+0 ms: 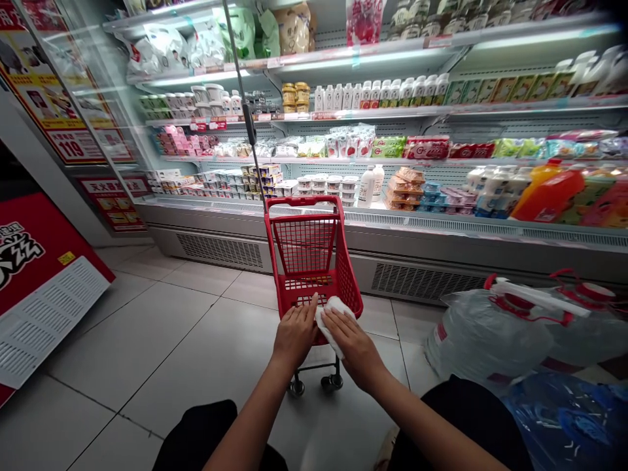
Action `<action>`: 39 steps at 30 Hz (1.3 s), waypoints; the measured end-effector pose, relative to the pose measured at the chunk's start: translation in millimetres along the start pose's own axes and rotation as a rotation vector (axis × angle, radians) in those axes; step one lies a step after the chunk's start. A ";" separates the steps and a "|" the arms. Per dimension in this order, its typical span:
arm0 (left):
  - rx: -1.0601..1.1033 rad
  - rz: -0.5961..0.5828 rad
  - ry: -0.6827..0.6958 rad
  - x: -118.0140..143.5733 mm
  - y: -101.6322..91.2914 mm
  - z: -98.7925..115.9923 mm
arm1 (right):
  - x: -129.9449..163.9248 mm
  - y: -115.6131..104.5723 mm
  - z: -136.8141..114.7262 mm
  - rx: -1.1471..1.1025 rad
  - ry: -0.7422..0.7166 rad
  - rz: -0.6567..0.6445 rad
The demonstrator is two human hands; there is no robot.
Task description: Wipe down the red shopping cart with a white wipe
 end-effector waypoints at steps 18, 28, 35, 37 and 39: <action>0.010 0.096 0.110 1.8 8.1 15.0 | 14.3 1.7 9.6 0.019 0.063 0.074; 0.059 0.037 0.148 -11.2 -14.9 -15.0 | 44.2 -29.3 35.0 -0.030 0.034 -0.004; 0.091 0.058 0.104 -10.1 -9.1 2.9 | 54.3 -22.1 43.0 0.084 0.183 0.058; 0.094 0.075 0.100 -6.7 -5.7 13.7 | 45.9 -17.9 26.3 0.099 0.174 0.042; 0.085 0.085 0.097 -2.9 -3.0 21.1 | 38.6 -16.3 10.1 0.101 0.156 0.007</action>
Point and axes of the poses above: each hand's wrist, its own x-axis away from the middle knuckle, its own y-axis out of the palm, z = x × y, the point moved 2 cm from there along -x, towards the middle knuckle, and after that the axes turned 14 degrees about -y, right-handed, at the moved point
